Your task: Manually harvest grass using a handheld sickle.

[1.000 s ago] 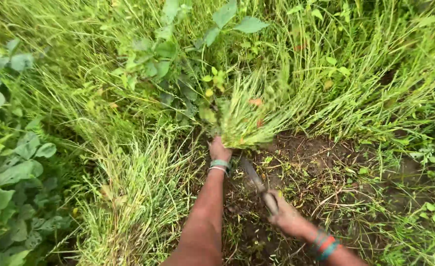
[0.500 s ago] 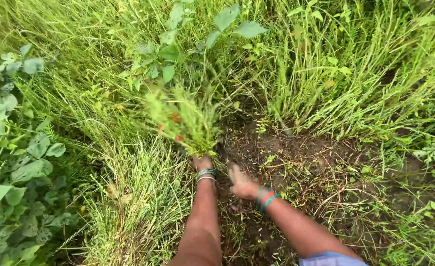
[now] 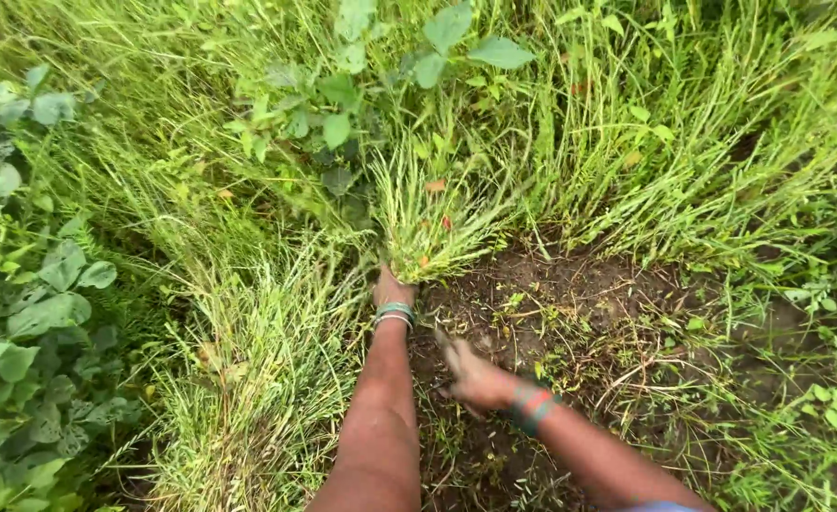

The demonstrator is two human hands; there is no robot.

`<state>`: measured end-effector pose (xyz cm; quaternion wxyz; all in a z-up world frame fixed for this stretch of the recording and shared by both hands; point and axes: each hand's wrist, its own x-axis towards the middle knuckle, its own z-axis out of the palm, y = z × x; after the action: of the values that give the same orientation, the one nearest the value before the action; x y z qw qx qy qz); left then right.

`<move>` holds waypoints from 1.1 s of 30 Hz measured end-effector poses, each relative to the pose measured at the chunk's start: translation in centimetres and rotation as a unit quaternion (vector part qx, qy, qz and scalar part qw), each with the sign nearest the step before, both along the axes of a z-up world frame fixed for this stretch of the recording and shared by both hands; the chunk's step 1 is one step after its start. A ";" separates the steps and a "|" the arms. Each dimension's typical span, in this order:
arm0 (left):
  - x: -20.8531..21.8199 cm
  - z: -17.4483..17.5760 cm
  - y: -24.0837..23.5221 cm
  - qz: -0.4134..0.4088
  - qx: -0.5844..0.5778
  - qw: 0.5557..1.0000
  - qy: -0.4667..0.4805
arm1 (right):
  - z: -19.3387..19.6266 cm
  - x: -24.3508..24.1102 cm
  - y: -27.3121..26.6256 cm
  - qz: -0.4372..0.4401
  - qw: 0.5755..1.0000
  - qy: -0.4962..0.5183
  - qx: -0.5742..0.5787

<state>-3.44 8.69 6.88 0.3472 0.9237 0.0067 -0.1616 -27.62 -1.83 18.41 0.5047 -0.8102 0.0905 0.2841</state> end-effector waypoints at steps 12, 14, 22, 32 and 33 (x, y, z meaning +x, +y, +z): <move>-2.8 2.8 0.2 0.009 -0.363 0.929 0.078 | 5.1 -10.0 -6.6 0.036 0.999 0.030 0.019; -0.6 7.7 0.9 -0.150 -0.248 0.955 -0.069 | 6.7 -9.2 -6.5 -0.132 0.988 0.053 0.063; 2.7 28.2 17.4 -0.382 0.188 0.905 -0.005 | 11.8 -9.8 -11.7 -0.253 0.964 -0.026 0.073; 5.3 20.4 11.8 -0.438 0.386 0.810 -0.054 | 19.6 -12.4 -13.0 -0.285 0.956 -0.012 -0.066; 3.8 21.6 9.4 -0.444 0.379 0.810 -0.059 | 19.1 -13.4 -14.3 -0.291 0.954 -0.012 -0.073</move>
<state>0.33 18.10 28.44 -0.1405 0.8923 -0.3636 -0.2277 -41.00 -16.09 37.47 0.5058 -0.7869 0.3370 0.1072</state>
